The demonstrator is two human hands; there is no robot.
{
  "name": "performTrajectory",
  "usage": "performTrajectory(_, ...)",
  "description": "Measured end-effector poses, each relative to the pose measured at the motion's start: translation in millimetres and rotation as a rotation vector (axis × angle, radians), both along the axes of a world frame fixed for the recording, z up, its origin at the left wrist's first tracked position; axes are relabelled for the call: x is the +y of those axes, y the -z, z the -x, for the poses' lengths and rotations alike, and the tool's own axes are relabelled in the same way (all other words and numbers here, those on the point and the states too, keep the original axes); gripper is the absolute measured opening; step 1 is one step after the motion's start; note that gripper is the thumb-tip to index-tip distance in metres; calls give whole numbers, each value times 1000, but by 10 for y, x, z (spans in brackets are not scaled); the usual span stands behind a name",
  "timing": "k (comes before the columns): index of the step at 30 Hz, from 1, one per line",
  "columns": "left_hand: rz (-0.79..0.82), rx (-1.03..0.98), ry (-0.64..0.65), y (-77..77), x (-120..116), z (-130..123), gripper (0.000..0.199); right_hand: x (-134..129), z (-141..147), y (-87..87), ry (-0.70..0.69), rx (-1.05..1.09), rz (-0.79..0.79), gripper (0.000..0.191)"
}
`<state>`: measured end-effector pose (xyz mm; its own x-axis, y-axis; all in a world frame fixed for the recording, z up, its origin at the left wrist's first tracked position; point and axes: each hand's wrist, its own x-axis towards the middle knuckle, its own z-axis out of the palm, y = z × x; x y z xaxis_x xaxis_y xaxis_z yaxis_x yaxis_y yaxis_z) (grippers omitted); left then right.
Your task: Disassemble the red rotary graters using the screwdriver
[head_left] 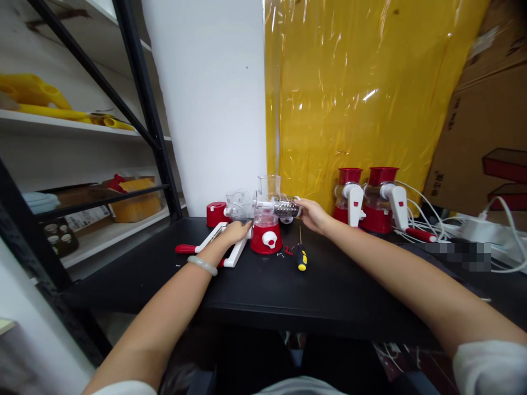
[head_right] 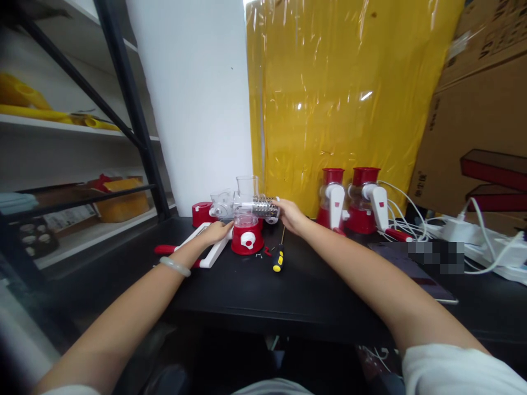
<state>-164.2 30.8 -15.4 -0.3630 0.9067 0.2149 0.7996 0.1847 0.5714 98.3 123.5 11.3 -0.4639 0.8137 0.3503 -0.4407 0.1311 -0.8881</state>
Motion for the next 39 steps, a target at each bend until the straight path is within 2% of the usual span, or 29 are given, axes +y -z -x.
performTrajectory(4,69,111,-65,-13,-52,-43,56,157,-250,-63,10,-82,-40,20)
performTrajectory(6,84,147,-54,-24,-67,-54,57,268,-395,-114,80,-160,-80,21)
performTrajectory(8,108,185,-47,-39,-70,-59,57,391,-531,-196,265,-271,-151,20)
performTrajectory(11,142,236,-42,-63,-60,-63,59,558,-652,-350,551,-556,-367,16)
performTrajectory(13,151,255,-41,-74,-51,-66,60,644,-640,-422,676,-777,-493,13)
performTrajectory(15,148,263,-47,-79,-49,-67,60,722,-556,-435,756,-993,-553,13)
performTrajectory(17,143,279,-48,-81,-62,-62,61,810,-429,-388,761,-1137,-526,16)
performTrajectory(23,148,322,8,-127,-187,-42,61,1186,-63,-151,735,-1284,-443,14)
performTrajectory(27,122,307,15,-182,-244,-85,64,1345,67,25,763,-1321,-395,30)
performTrajectory(33,122,311,15,-218,-265,-141,63,1266,97,241,817,-1336,-363,48)
performTrajectory(36,96,288,19,-207,-269,-133,61,1203,57,220,815,-1328,-375,52)
performTrajectory(39,28,249,44,-188,-259,-125,58,1138,23,155,715,-1324,-391,42)
